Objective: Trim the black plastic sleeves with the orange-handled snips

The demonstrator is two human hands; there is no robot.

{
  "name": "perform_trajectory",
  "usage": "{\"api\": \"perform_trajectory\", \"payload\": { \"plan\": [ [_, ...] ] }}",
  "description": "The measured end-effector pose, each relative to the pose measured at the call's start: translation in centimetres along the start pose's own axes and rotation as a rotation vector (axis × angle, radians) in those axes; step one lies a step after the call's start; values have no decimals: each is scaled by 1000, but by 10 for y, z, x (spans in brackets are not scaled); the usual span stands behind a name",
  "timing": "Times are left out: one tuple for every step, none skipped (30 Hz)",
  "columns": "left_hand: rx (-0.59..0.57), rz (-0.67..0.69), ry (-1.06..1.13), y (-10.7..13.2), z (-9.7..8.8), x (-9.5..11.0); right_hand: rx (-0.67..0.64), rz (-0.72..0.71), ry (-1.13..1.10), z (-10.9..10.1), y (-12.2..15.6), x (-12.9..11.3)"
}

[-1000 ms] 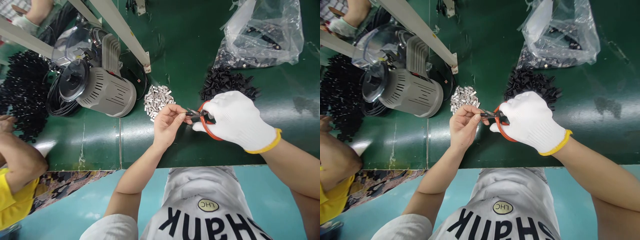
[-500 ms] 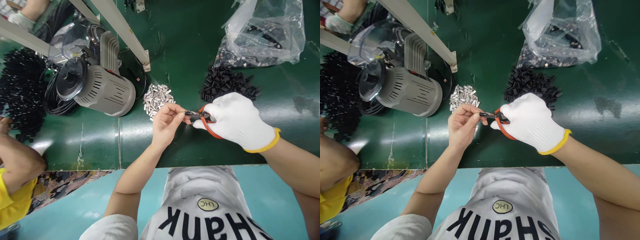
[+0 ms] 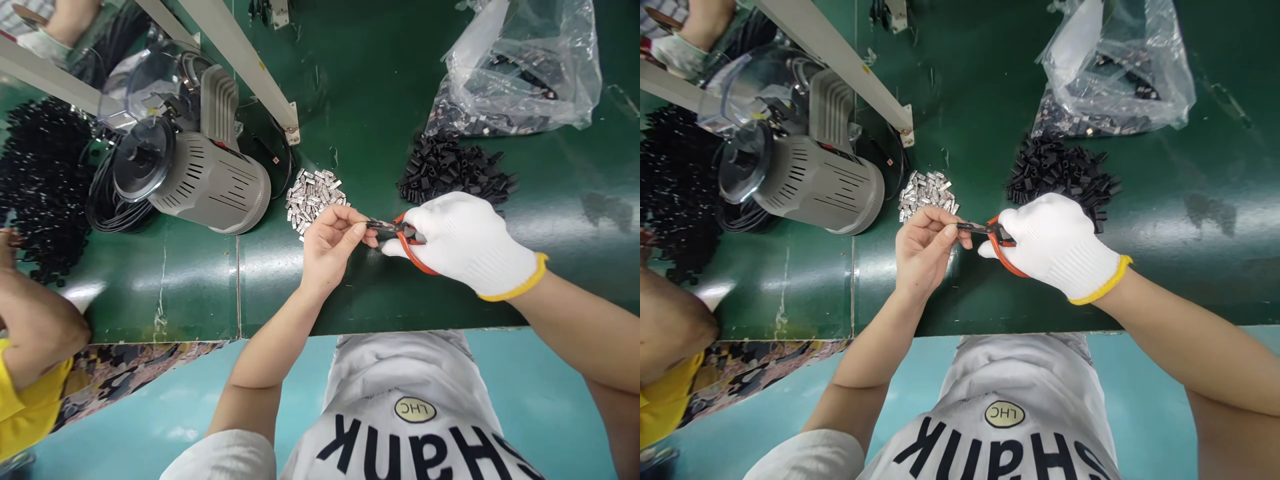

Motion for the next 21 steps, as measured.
{"api": "perform_trajectory", "payload": {
  "plan": [
    [-4, -4, -4, 0, 0, 0, -12, -7, -5, -1, -1, 0],
    [-6, -12, -9, 0, 0, 0, -21, -13, -9, -2, -1, -1],
    [-7, -22, -16, 0, 0, -1, -30, -17, -13, -3, -2, -1],
    [-6, -31, -22, 0, 0, -1, -37, -17, -16, -4, -2, -1],
    [-3, -36, -27, 0, 0, -1, -42, -17, -21, -4, -2, -1],
    [-1, -37, -29, 0, 0, -1, -42, -17, -28, -5, -2, -1],
    [0, -34, -29, 0, 0, -1, -43, -20, -36, -6, -3, -1],
    [-1, -29, -27, 0, 0, 0, -43, -25, -41, -6, -3, -1],
    [-2, -25, -25, 1, 1, 0, -44, -30, -44, -6, -3, -1],
    [-2, -23, -24, 1, 1, 0, -44, -33, -46, -6, -4, -1],
    [-2, -23, -25, 1, 1, 0, -45, -36, -46, -6, -4, 0],
    [-2, -25, -28, 1, 1, 0, -45, -37, -45, -6, -4, 0],
    [-2, -27, -31, 1, 0, 0, -44, -39, -44, -6, -5, 0],
    [-3, -26, -32, 1, 0, 0, -41, -41, -45, -6, -5, 0],
    [-6, -21, -32, 1, 1, 1, -37, -44, -47, -6, -5, 0],
    [-11, -14, -30, 1, 1, 1, -33, -47, -47, -6, -5, -1],
    [-16, -7, -27, 1, 1, 1, -28, -47, -47, -6, -5, -1],
    [-20, -1, -24, 1, 2, 1, -25, -45, -46, -7, -5, -1],
    [-22, 3, -24, 1, 2, 2, -23, -45, -45, -7, -5, -1],
    [-21, 4, -26, 2, 2, 1, -22, -42, -44, -7, -5, -1],
    [-16, 3, -31, 2, 2, 1, -23, -41, -46, -7, -5, -1]
  ]
}}
Point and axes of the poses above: each hand's wrist, its own y-axis away from the middle knuckle, its own z-axis out of the palm, x = y × z, the point moved 7 cm from there along -y, towards the middle knuckle, and after that the axes turned 12 degrees about -x, right-handed, at the moved point
